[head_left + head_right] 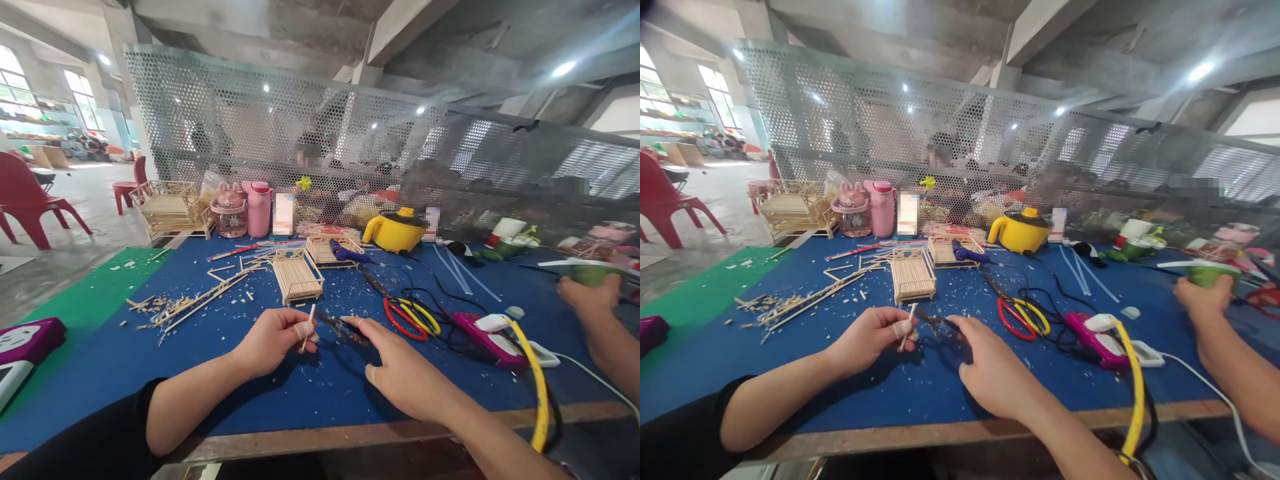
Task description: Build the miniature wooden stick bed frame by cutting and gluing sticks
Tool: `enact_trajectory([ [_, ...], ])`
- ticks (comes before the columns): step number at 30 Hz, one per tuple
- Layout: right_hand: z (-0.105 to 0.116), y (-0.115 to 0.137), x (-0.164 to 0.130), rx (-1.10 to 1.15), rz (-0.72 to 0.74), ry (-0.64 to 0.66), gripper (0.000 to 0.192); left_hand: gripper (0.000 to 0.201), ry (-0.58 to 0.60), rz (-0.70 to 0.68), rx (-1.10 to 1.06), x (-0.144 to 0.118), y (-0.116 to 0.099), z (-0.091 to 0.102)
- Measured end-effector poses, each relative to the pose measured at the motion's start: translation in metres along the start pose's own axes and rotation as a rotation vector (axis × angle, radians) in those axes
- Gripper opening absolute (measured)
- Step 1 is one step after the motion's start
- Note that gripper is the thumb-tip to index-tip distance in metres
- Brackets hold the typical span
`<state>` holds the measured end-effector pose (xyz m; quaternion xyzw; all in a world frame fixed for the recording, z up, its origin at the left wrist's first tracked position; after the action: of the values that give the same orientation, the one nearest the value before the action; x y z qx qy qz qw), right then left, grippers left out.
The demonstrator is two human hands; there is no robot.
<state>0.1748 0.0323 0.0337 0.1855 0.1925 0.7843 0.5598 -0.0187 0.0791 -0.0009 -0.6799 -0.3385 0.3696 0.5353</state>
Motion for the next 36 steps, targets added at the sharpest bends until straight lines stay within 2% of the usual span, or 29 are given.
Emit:
enact_trajectory([
  [10,0.001,0.010,0.004,-0.028,0.037,0.028,0.071,0.032,-0.006,-0.014,0.125,-0.006,-0.007,-0.002],
  [17,-0.001,0.011,0.007,-0.058,0.049,0.022,0.064,0.036,-0.003,-0.038,0.175,-0.006,-0.008,-0.001],
  [24,0.000,0.021,0.010,0.045,0.072,0.052,0.061,0.046,0.108,-0.036,0.280,-0.010,0.005,-0.010],
  [31,-0.010,0.018,0.012,-0.084,0.106,0.060,0.051,0.055,-0.052,-0.022,0.416,-0.010,0.008,-0.014],
  [36,-0.019,0.009,0.009,-0.216,0.101,0.086,0.049,0.047,-0.114,-0.054,0.531,-0.008,0.003,-0.016],
])
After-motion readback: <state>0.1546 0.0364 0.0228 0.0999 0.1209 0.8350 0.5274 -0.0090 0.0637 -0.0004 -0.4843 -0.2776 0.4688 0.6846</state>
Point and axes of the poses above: each hand's wrist, its own x-axis towards the middle knuckle, its own z-axis out of the back of the hand, y = z × x, the point moved 3 cm from there along x, towards the middle knuckle, and after that the axes turned 6 degrees about z, right-handed, at the moved point
